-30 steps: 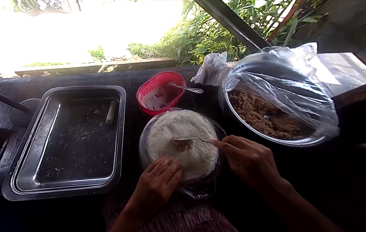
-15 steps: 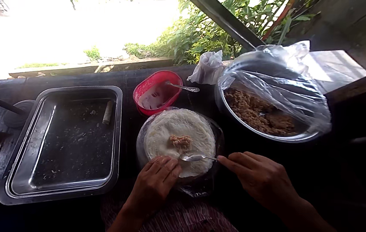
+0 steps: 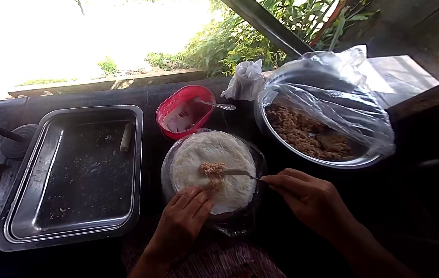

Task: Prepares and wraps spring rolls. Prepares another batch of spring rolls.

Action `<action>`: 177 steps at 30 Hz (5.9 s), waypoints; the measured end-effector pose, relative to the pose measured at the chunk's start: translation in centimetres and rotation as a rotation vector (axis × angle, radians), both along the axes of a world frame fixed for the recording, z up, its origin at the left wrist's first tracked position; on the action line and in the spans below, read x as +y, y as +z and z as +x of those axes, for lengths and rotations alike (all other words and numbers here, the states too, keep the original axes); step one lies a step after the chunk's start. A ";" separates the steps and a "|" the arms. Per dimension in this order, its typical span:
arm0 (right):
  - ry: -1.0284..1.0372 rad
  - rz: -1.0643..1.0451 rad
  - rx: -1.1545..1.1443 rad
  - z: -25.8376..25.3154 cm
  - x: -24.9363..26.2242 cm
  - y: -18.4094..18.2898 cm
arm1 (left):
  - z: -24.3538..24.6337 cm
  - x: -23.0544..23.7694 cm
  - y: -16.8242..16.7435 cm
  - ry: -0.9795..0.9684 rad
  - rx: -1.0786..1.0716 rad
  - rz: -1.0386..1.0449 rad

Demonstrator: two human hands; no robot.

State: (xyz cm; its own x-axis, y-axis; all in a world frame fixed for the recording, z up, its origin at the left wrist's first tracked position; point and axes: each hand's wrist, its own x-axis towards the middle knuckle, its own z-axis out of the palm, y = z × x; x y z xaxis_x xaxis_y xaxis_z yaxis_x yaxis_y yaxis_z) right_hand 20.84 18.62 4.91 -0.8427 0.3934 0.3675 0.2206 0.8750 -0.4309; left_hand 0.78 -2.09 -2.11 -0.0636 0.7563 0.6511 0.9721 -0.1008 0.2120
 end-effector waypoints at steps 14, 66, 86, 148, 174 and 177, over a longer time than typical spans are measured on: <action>-0.054 0.281 -0.041 0.5 -1.4 2.1 | 0.1 0.0 0.1 -0.011 -0.019 0.006; 0.190 -0.180 0.182 -2.3 1.0 0.1 | 0.6 1.0 3.9 0.081 -0.086 -0.003; 0.116 0.002 -0.008 -9.8 2.4 -4.3 | -4.9 5.8 3.4 0.245 -0.135 -0.414; 0.064 0.209 0.452 -2.4 0.1 -7.1 | 2.4 6.0 2.3 -0.037 -0.079 -0.157; 0.302 0.138 0.092 -7.4 -2.7 -4.1 | 0.8 2.9 3.6 0.226 -0.028 -0.242; 0.334 0.112 0.136 -7.2 -2.4 -4.7 | 1.2 2.8 3.4 0.271 0.030 -0.221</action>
